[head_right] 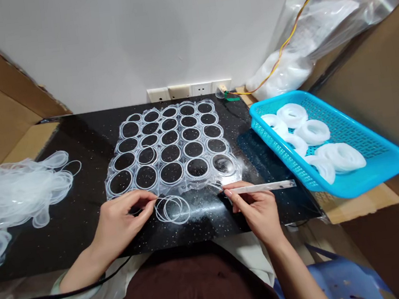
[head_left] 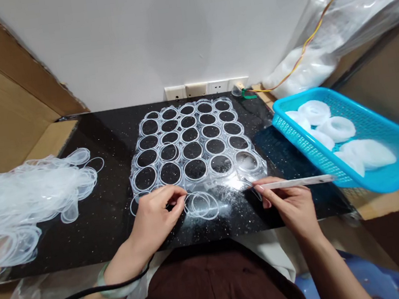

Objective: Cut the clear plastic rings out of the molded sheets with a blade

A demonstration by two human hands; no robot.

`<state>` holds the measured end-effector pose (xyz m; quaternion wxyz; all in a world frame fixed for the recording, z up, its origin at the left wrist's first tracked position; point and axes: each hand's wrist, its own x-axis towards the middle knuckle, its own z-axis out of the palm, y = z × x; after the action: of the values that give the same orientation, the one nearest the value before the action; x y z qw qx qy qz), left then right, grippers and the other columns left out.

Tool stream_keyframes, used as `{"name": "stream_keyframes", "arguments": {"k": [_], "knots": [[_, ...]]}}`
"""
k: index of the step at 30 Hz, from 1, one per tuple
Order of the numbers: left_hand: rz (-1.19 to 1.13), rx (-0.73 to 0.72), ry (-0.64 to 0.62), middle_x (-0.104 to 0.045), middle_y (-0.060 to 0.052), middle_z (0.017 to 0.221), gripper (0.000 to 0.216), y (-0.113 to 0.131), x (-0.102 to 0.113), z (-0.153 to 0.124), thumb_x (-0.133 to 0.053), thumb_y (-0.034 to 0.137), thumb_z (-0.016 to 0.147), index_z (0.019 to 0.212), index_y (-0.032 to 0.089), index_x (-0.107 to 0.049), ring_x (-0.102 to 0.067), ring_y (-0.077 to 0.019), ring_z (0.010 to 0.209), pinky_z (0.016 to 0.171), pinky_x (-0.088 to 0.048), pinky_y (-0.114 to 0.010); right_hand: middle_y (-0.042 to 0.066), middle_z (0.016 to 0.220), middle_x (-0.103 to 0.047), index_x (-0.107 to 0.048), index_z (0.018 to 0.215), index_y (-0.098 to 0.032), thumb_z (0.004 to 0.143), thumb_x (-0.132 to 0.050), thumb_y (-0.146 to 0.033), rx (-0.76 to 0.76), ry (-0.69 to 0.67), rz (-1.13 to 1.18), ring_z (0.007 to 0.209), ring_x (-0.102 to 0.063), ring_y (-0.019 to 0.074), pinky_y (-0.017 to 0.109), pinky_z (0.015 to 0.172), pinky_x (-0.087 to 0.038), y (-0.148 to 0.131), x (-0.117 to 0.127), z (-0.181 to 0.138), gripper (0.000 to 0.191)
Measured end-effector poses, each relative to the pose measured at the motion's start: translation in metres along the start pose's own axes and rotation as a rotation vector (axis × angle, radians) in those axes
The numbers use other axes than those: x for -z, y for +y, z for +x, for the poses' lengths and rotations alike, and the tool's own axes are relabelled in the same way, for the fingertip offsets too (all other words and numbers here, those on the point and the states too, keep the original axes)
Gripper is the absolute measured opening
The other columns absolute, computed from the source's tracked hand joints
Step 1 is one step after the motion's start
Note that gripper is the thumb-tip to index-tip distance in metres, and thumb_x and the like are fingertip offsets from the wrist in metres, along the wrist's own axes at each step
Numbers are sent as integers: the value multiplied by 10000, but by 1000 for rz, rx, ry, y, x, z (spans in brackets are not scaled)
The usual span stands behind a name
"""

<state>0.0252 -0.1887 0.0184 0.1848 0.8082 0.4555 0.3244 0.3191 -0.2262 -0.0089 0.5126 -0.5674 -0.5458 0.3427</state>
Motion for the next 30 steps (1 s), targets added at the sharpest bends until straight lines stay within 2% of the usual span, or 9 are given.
{"name": "stream_keyframes", "arguments": {"k": [3, 5, 8, 11, 15, 19, 21, 25, 30], "knots": [[56, -95, -5, -686, -32, 887, 123, -4, -2, -2, -561, 90, 882, 917, 153, -661, -632, -150, 822, 772, -482, -272, 33, 759, -713, -763, 840, -187, 833, -705, -258, 3, 3, 2, 473, -544, 91, 208, 435, -423, 0, 0, 0, 92], [24, -67, 15, -678, -31, 882, 141, -2, 1, -3, -566, 114, 894, 971, 160, -675, -627, -148, 830, 789, -482, -277, 35, 771, -716, -762, 842, -185, 837, -701, -255, 6, 3, 5, 471, -540, 87, 206, 436, -422, 0, 0, 0, 93], [-55, 108, 40, -677, -7, 834, 155, 0, 12, -4, -625, 205, 887, 1019, 192, -703, -617, -122, 734, 698, -485, -236, 34, 775, -719, -763, 861, -186, 840, -700, -252, 9, -3, 6, 466, -534, 82, 204, 433, -419, 0, -1, 0, 94], [-81, 310, 20, -682, 7, 755, 135, -6, 25, -8, -670, 305, 858, 926, 208, -735, -590, -112, 629, 563, -449, -205, 36, 778, -717, -764, 853, -183, 839, -701, -251, 10, -6, 1, 471, -535, 84, 206, 434, -421, 0, 0, -1, 94], [-18, 405, 15, -675, 8, 718, 187, -21, 37, -16, -677, 359, 843, 934, 208, -739, -559, -112, 573, 515, -417, -210, 45, 805, -718, -762, 843, -176, 837, -701, -248, 10, -3, 6, 484, -537, 86, 213, 447, -435, 1, 1, -1, 94], [125, 252, 84, -669, -23, 921, 155, -17, 33, -18, -657, 322, 871, 949, 209, -726, -589, -132, 718, 580, -437, -230, 54, 815, -720, -760, 850, -169, 831, -707, -250, 2, -3, 5, 483, -538, 91, 219, 443, -437, 3, 0, 0, 99], [105, 148, 47, -645, -28, 956, 128, -10, 24, -14, -650, 283, 882, 962, 211, -719, -599, -148, 816, 668, -466, -247, 55, 809, -718, -760, 857, -166, 829, -709, -251, 0, 0, -1, 482, -537, 93, 220, 442, -436, 3, -1, 1, 103], [42, 23, -186, -604, -36, 976, 173, 3, 4, 8, -671, 236, 875, 1044, 202, -688, -583, -172, 889, 796, -476, -308, 52, 804, -715, -758, 847, -168, 836, -702, -252, 9, -3, -10, 487, -537, 91, 218, 449, -434, 1, 0, 0, 101], [61, -142, -454, -556, -57, 1010, 196, 11, -8, 43, -676, 221, 874, 1068, 197, -667, -538, -205, 948, 827, -456, -340, 39, 789, -713, -756, 827, -180, 841, -695, -248, 19, -7, -10, 474, -529, 86, 211, 441, -419, 0, -1, 0, 93]]}}
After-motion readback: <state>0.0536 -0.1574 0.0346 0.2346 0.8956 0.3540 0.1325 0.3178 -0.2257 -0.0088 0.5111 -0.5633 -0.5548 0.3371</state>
